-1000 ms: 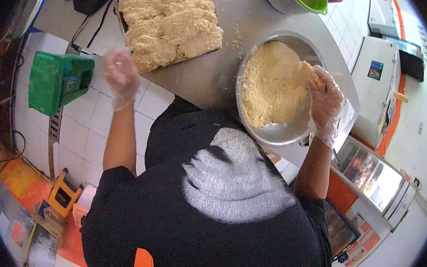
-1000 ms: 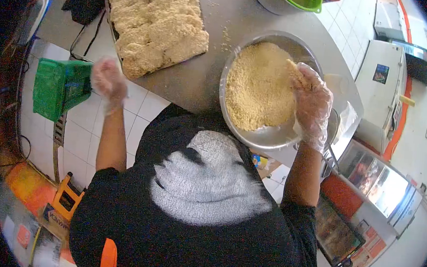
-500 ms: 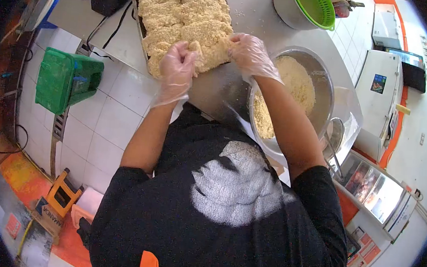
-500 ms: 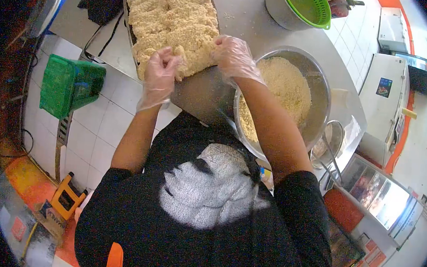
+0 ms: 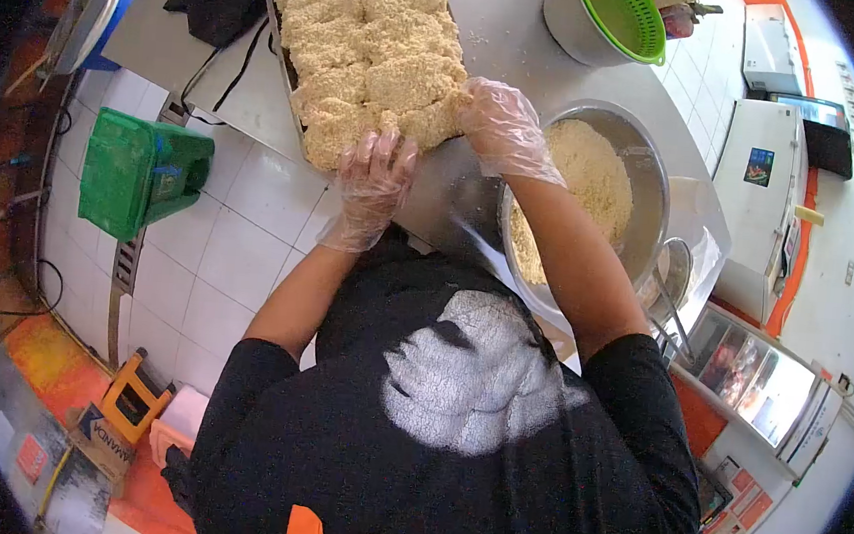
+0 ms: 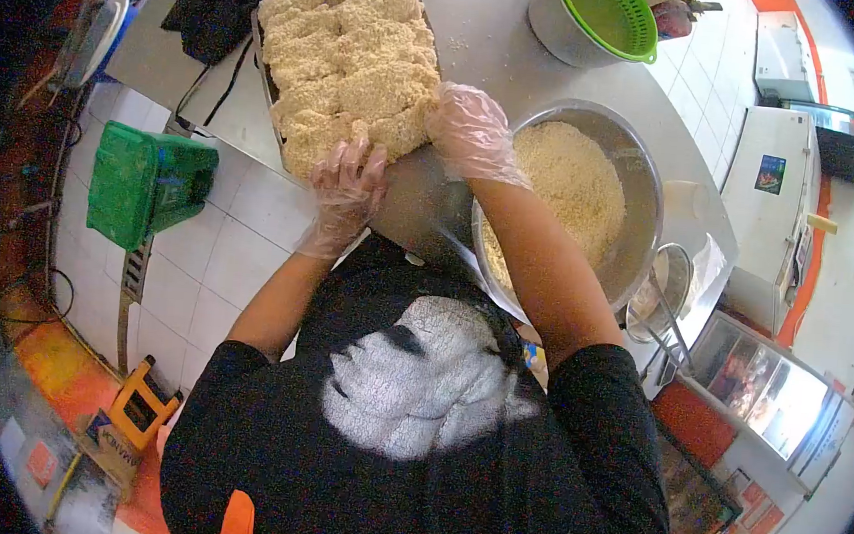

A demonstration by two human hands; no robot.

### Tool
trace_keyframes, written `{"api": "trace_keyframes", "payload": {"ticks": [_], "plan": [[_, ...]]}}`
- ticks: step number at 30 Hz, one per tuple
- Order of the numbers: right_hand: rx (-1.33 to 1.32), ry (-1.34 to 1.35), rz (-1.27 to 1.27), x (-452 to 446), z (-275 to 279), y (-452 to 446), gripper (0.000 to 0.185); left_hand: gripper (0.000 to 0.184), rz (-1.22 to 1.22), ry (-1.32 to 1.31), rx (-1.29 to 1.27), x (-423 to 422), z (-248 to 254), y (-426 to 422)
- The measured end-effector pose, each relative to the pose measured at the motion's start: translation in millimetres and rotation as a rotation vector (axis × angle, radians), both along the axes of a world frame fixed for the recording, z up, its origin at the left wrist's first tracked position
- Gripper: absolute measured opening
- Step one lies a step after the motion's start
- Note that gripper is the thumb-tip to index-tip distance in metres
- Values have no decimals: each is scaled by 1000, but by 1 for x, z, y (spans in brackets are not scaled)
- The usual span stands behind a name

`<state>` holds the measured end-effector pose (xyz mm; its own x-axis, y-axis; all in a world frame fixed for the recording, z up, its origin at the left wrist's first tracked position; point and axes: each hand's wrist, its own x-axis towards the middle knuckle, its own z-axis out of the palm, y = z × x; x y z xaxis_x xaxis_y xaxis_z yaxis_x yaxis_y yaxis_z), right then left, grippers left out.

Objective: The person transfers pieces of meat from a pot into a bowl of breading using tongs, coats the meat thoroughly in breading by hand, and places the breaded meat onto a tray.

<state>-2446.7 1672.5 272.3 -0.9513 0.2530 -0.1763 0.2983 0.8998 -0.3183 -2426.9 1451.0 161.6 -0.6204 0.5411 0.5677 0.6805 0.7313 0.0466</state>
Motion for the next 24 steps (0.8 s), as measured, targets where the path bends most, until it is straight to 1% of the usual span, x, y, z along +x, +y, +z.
{"api": "trace_keyframes", "payload": {"ticks": [1,4,7,10,13,16,19,22,24], "plan": [[-1,-19,-3,0,-1,1,29,51,36,67,-9,-3,-8,3],[-46,5,10,0,-3,1,25,64,130,-44,-27,-19,2,5],[-97,51,-16,0,-3,-1,21,63,56,-152,-26,-21,14,1],[-135,30,-32,-2,-9,2,19,49,-9,-56,17,-29,21,-6],[-125,29,-50,-4,-28,6,20,46,-160,-127,-48,-43,23,-9],[-110,33,-57,-7,-43,10,20,42,-246,-10,-13,-45,41,-4],[-111,4,-69,-6,-48,11,19,43,-248,-195,84,-44,42,-9],[-111,21,-37,-3,-53,13,21,48,41,-237,-69,-44,51,-8],[-121,-1,-74,-5,-59,14,22,47,40,-223,-57,-44,50,-8]]}}
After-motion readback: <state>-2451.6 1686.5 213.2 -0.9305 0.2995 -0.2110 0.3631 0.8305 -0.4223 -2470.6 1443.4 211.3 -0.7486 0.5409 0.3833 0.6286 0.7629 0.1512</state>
